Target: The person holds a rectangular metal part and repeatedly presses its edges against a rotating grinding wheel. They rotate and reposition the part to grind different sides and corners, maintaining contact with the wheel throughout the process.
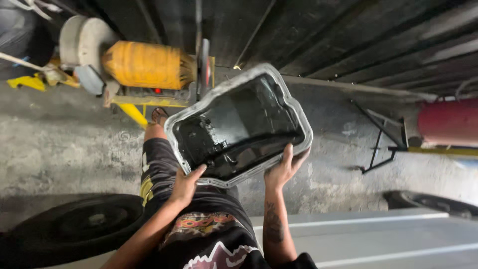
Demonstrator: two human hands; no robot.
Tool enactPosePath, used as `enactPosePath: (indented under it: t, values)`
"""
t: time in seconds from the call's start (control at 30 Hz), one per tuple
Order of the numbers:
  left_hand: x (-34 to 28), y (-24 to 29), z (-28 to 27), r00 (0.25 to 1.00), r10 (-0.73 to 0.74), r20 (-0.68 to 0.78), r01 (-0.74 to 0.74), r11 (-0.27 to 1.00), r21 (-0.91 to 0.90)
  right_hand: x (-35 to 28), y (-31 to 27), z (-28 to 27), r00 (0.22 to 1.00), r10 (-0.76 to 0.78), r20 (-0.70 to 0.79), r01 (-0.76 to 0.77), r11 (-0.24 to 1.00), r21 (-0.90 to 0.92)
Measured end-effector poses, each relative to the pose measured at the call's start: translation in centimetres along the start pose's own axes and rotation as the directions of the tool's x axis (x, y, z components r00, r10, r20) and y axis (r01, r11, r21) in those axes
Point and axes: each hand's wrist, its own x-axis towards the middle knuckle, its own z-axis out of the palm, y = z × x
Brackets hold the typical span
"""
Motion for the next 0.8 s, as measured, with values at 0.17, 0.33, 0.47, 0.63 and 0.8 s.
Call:
enactPosePath:
  t: [0.17, 0.33, 0.47, 0.63, 0.8]
  values:
    - [-1.5, 2.0, -2.2, 0.981, 0.188, 0.041, -0.180, 0.973, -0.142, 0.0, 4.2, -7.8, 0.817, -0.030, 0.575, -0.202, 0.921, 0.335]
    - [-2.0, 2.7, -5.9, 1.000, 0.013, -0.003, -0.014, 0.980, -0.200, 4.1, 8.5, -14.0, 0.649, 0.437, 0.622, -0.576, 0.817, 0.027]
    - [-2.0, 3.8, -9.2, 0.998, -0.059, -0.013, 0.056, 0.987, -0.150, 6.8, 11.0, -10.8, 0.553, 0.791, 0.263, -0.541, 0.580, -0.609]
    - [-1.5, 5.7, -12.0, 0.994, -0.113, -0.009, 0.112, 0.988, -0.106, 6.4, 13.0, -4.0, 0.433, 0.833, 0.346, -0.536, 0.546, -0.643]
    - [0.7, 6.1, -14.4, 0.975, -0.216, -0.055, 0.210, 0.973, -0.094, 6.0, 14.5, -1.1, 0.484, 0.803, 0.348, -0.441, 0.567, -0.696]
